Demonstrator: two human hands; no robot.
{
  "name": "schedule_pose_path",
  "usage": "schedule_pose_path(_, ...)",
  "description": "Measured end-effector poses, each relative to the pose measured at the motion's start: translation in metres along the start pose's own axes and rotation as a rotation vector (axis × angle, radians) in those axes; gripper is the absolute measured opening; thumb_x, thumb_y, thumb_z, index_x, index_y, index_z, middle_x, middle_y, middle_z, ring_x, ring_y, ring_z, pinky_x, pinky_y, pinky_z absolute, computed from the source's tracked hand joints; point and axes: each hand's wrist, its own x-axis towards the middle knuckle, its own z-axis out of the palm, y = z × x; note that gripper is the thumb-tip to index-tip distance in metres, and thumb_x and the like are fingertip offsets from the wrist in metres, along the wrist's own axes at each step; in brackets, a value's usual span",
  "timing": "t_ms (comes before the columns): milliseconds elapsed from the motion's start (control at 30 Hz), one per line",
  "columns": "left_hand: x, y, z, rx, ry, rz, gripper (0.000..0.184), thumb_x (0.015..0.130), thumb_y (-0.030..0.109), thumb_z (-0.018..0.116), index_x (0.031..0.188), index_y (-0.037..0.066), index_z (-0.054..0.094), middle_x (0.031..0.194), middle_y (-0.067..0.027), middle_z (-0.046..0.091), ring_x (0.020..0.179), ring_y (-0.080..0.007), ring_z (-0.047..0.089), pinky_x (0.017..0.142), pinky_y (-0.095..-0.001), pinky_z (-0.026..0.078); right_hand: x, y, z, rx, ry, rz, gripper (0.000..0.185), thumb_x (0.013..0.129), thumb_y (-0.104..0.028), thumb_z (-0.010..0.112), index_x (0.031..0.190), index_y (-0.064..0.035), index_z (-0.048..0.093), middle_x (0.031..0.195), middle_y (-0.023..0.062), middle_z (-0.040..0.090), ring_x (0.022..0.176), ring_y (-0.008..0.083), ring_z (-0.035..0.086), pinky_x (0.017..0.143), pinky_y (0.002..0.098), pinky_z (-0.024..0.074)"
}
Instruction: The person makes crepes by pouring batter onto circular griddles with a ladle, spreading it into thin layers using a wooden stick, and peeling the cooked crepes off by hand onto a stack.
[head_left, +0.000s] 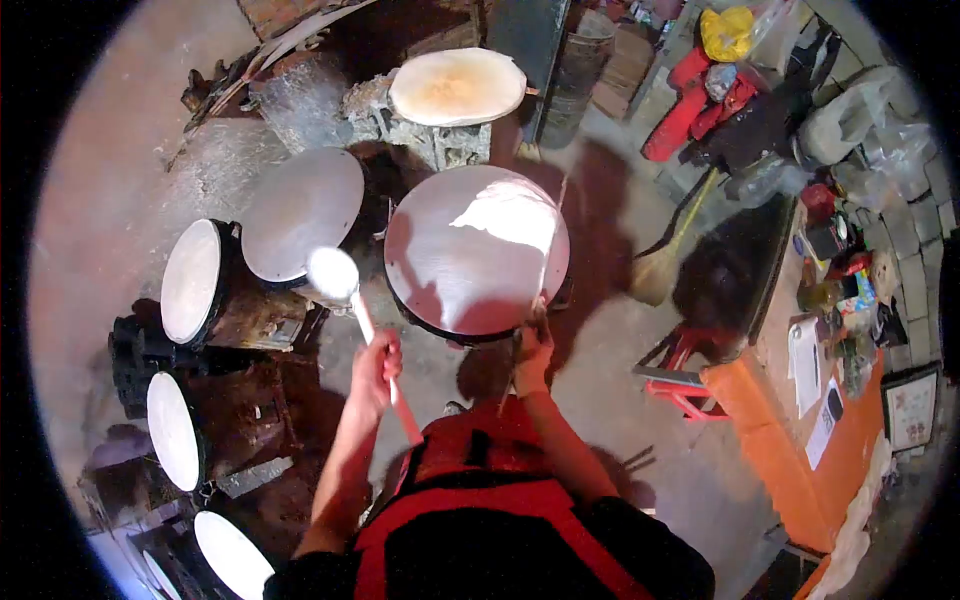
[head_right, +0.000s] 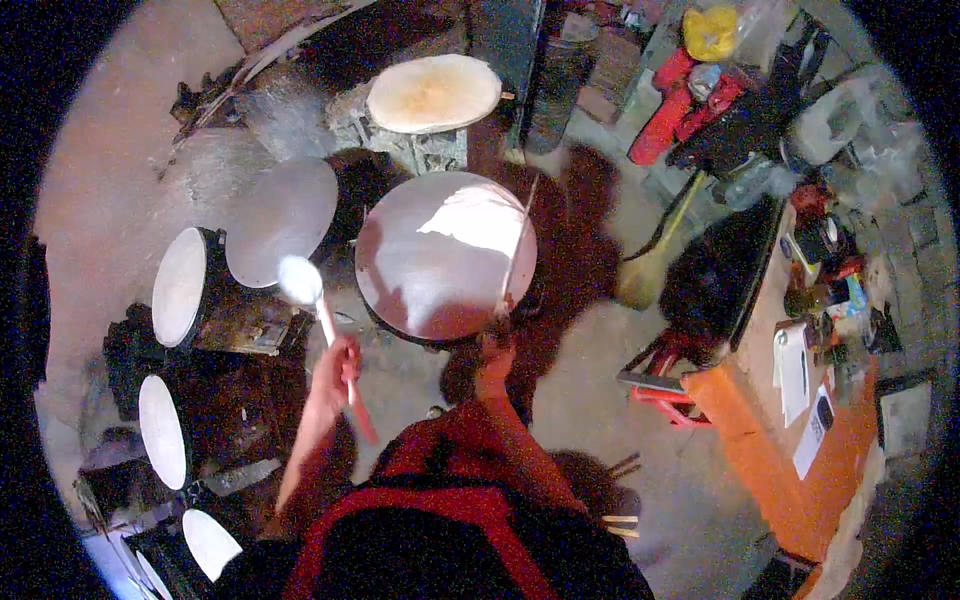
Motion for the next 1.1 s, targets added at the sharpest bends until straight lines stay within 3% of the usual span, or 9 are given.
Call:
schedule_pose_path(167,-0.046,-0.032,-0.059,-0.102,0.124,0.004,0.010,0.086,0.013,0.055,0.082,0.005,0.051,0.068,-0.0005,0.049,0.046,-0.0035,0.035,0.036,-0.0176,0.025,0.039,0.009,0.077,0.183,-0.159,-0.232,0.038,0.093,-0.007,0.046,0.131,-0.0091,0.047,0.110,-0.0006,0.058,0.071,0.0060,0.047,0.059,0.0179,0.0387)
schedule_pose_path(300,-0.066,-0.034,-0.089,-0.080,0.210,0.027,0.007,0.083,0.007,0.055,0.079,0.003,0.051,0.069,-0.0019,0.051,0.044,-0.0042,0.035,0.035,-0.0179,0.027,0.078,0.009,0.095,-0.531,-0.042,-0.461,0.033,0.093,-0.010,0.049,0.126,-0.0093,0.053,0.091,-0.0028,0.056,0.062,0.0062,0.047,0.052,0.0199,0.0393)
schedule_pose_path(400,-0.069,-0.045,-0.120,-0.041,0.181,0.032,0.005,0.080,0.004,0.053,0.076,0.004,0.049,0.066,-0.0017,0.048,0.044,-0.0056,0.036,0.036,-0.0183,0.026,0.055,-0.048,0.067,-0.237,-0.359,0.203,0.038,0.089,-0.016,0.056,0.126,-0.0262,0.053,0.065,-0.0049,0.046,0.041,0.0052,0.035,0.037,0.0220,0.0298)
schedule_pose_path(467,-0.073,-0.048,-0.125,-0.063,0.194,0.023,0.006,0.080,0.004,0.052,0.075,0.005,0.049,0.065,-0.0013,0.046,0.044,-0.0057,0.036,0.037,-0.0187,0.026,0.007,-0.106,0.062,-0.318,-0.301,0.281,0.038,0.088,-0.016,0.058,0.125,-0.0227,0.054,0.062,-0.0051,0.045,0.042,0.0046,0.035,0.038,0.0209,0.0297)
schedule_pose_path(633,-0.074,-0.058,-0.133,-0.075,0.242,0.034,0.004,0.084,0.006,0.053,0.086,0.005,0.049,0.064,0.0007,0.044,0.045,-0.0052,0.036,0.038,-0.0181,0.027,0.056,-0.008,-0.005,-0.542,-0.121,-0.244,0.029,0.089,-0.014,0.056,0.117,-0.0065,0.058,0.077,-0.0001,0.056,0.061,0.0114,0.052,0.055,0.0261,0.0440)
schedule_pose_path(700,-0.072,-0.063,-0.137,-0.138,0.227,-0.009,0.007,0.086,0.008,0.053,0.090,0.005,0.049,0.064,0.0017,0.043,0.045,-0.0046,0.036,0.038,-0.0175,0.027,0.044,-0.032,0.034,-0.519,-0.121,-0.082,0.033,0.088,-0.013,0.057,0.120,-0.0038,0.056,0.085,0.0014,0.060,0.076,0.0134,0.055,0.069,0.0261,0.0451)
schedule_pose_path(833,-0.080,-0.073,-0.115,-0.246,0.214,-0.084,0.008,0.088,0.013,0.056,0.089,0.005,0.053,0.063,0.0045,0.044,0.045,-0.0032,0.036,0.038,-0.0159,0.027,0.076,-0.019,0.066,-0.545,-0.266,-0.175,0.032,0.090,-0.017,0.056,0.121,-0.0136,0.056,0.069,-0.0045,0.047,0.053,0.0068,0.039,0.049,0.0224,0.0311)
schedule_pose_path(1000,-0.083,-0.106,-0.104,-0.210,0.373,-0.074,0.011,0.086,0.015,0.059,0.081,0.008,0.052,0.060,0.0040,0.043,0.044,-0.0044,0.037,0.036,-0.0170,0.027,0.047,-0.116,0.043,-0.347,-0.574,0.506,0.038,0.091,-0.018,0.053,0.128,-0.0176,0.051,0.059,-0.0073,0.042,0.042,0.0036,0.036,0.038,0.0195,0.0272)
schedule_pose_path(1100,-0.084,-0.117,-0.096,-0.291,0.459,-0.038,0.014,0.086,0.018,0.060,0.078,0.010,0.050,0.059,0.0034,0.043,0.043,-0.0059,0.038,0.036,-0.0188,0.028,0.070,-0.111,0.000,-0.380,-0.549,0.218,0.038,0.090,-0.012,0.052,0.128,-0.0136,0.050,0.061,-0.0061,0.045,0.044,0.0040,0.039,0.038,0.0194,0.0286)
